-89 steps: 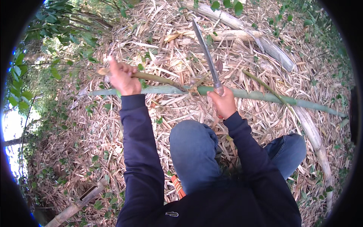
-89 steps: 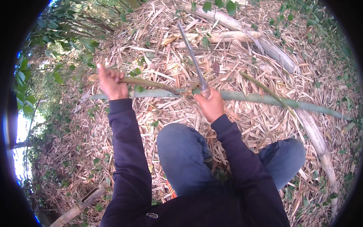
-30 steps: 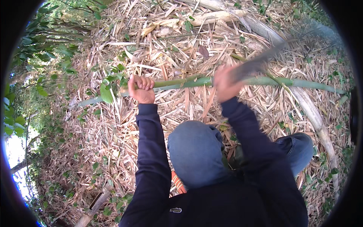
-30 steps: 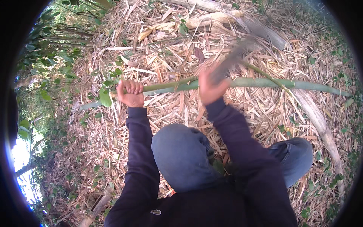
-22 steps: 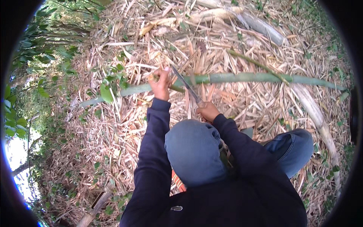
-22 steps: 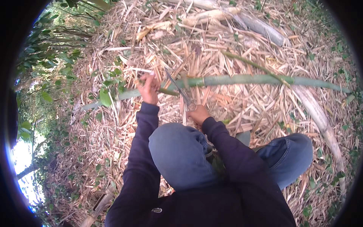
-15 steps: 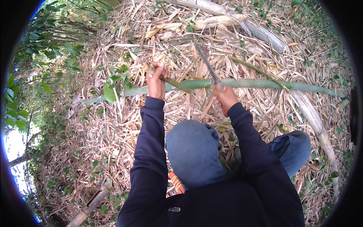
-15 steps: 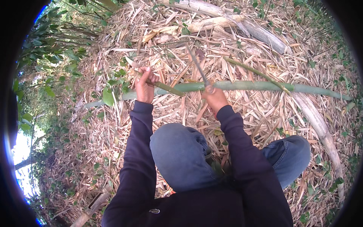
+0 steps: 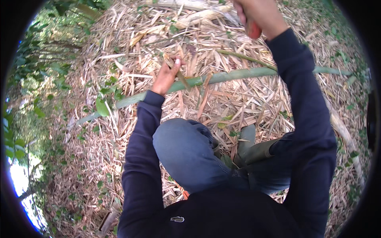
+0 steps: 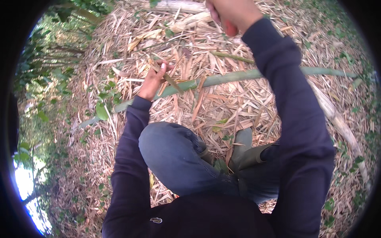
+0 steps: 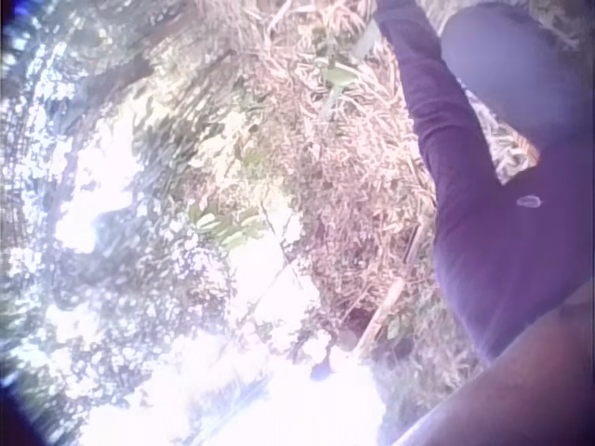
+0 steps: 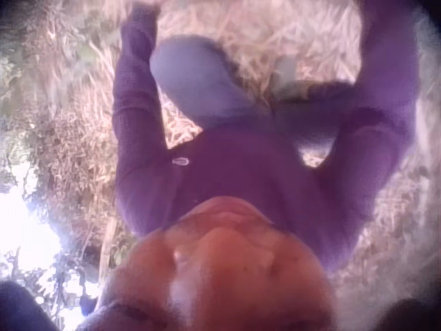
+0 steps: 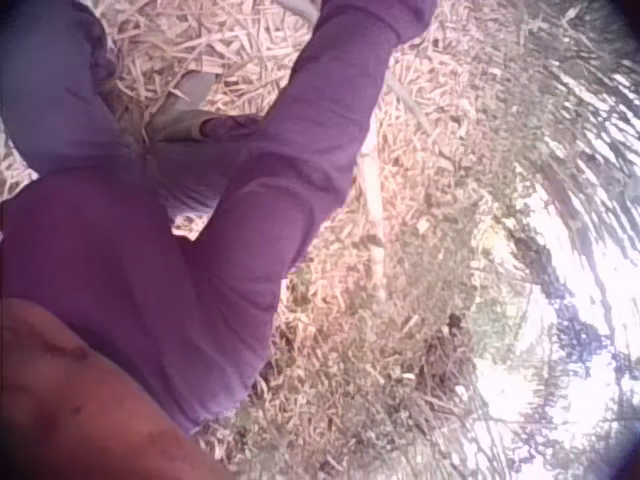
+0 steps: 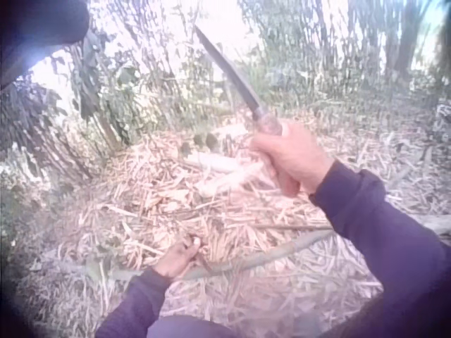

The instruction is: The person uses a machete to cut a long bamboo stalk into smaller sections. They first clear some branches, then sit on the ground to chop the bamboo into uniform lengths, and finally split one of the sections into thin strips.

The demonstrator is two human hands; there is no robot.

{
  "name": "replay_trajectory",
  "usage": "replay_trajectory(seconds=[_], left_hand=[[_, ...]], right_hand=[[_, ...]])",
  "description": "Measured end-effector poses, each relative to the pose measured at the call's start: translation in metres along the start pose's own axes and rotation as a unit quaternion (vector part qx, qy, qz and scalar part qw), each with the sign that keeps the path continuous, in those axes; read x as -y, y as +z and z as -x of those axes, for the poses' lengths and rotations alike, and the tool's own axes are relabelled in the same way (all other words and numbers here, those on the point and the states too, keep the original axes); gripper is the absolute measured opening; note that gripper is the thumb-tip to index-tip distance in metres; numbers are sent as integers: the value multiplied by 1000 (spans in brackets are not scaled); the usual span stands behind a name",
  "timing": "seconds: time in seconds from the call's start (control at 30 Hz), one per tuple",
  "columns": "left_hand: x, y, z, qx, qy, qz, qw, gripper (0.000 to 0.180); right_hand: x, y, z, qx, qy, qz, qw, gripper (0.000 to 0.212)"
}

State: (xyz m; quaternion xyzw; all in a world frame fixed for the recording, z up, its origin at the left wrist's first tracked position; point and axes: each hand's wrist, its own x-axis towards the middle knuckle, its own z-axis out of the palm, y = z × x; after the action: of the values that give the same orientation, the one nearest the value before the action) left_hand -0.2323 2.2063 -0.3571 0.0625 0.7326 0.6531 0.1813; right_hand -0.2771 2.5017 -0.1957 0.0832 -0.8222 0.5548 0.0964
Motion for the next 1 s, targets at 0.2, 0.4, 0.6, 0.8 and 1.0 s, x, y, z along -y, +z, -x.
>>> replay_trajectory(seconds=[0.2,0.4,0.6,0.8,1.0], left_hand=[[-76,31,-43,188,-17,-151,970,37],[-12,144,-72,187,54,-166,967,24],[64,199,-59,139,-50,-98,984,12],[81,212,-64,167,-29,-79,982,7],[69,230,-55,119,-16,-150,981,17]], right_hand=[[52,-86,67,-27,130,40,990,13],[-40,-89,170,-64,180,-11,981,14],[-119,-50,253,-72,271,-90,956,15],[-128,-38,255,-61,261,-111,957,20],[-146,-23,250,3,270,-72,960,20]])
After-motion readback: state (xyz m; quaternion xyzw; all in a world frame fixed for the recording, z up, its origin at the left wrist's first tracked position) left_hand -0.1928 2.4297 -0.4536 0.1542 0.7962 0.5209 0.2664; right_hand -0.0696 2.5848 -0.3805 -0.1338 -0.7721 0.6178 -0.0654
